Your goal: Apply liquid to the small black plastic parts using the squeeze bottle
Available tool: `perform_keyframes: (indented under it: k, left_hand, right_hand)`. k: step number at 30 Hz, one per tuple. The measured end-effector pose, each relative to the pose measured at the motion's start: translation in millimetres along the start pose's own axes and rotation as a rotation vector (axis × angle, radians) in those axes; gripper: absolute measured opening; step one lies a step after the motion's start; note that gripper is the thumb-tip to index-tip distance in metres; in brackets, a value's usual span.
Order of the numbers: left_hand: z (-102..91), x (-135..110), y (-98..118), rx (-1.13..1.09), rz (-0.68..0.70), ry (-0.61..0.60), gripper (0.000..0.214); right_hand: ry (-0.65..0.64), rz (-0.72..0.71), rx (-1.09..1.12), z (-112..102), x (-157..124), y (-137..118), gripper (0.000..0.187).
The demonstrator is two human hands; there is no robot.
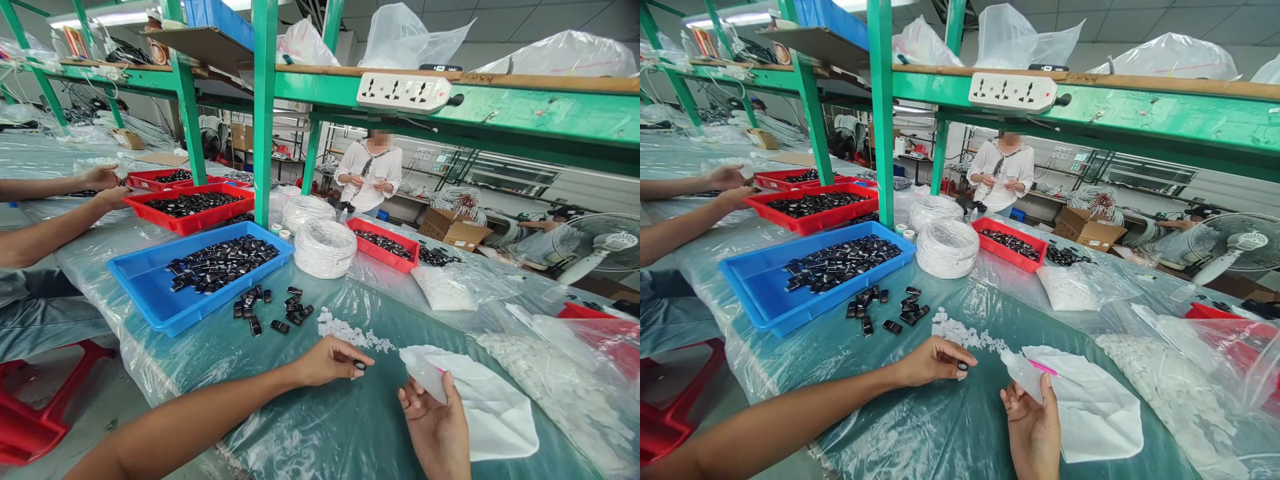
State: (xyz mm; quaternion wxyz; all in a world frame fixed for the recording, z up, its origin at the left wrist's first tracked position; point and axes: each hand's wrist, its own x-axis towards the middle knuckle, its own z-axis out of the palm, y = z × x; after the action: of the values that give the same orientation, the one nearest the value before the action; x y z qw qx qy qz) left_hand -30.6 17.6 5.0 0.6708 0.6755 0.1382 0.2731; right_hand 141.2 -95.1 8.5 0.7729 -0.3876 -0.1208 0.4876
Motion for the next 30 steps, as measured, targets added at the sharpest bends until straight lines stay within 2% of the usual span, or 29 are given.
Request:
perform_keyframes:
  k: [7,14,24,30]
  left_hand:
    - [-0.1,3,-4,0.035,0.029,0.061,0.039]
    - [-1.7,1,-5,0.138,0.043,0.091,0.038]
    - [-0.2,0,-1,0.253,0.046,0.111,0.038]
    - [-0.8,-2,2,0.362,0.054,0.104,0.037]
  right_hand:
    - [0.019,-0.031,-0.088,5,-3,2,0.022]
    - [-0.036,-0.045,-0.238,4,-6,9,0.025]
    - [0.004,-0.111,-0.546,-5,-4,14,0.042]
    - [0.065,-0.222,-0.717,-1,-7,13,0.048]
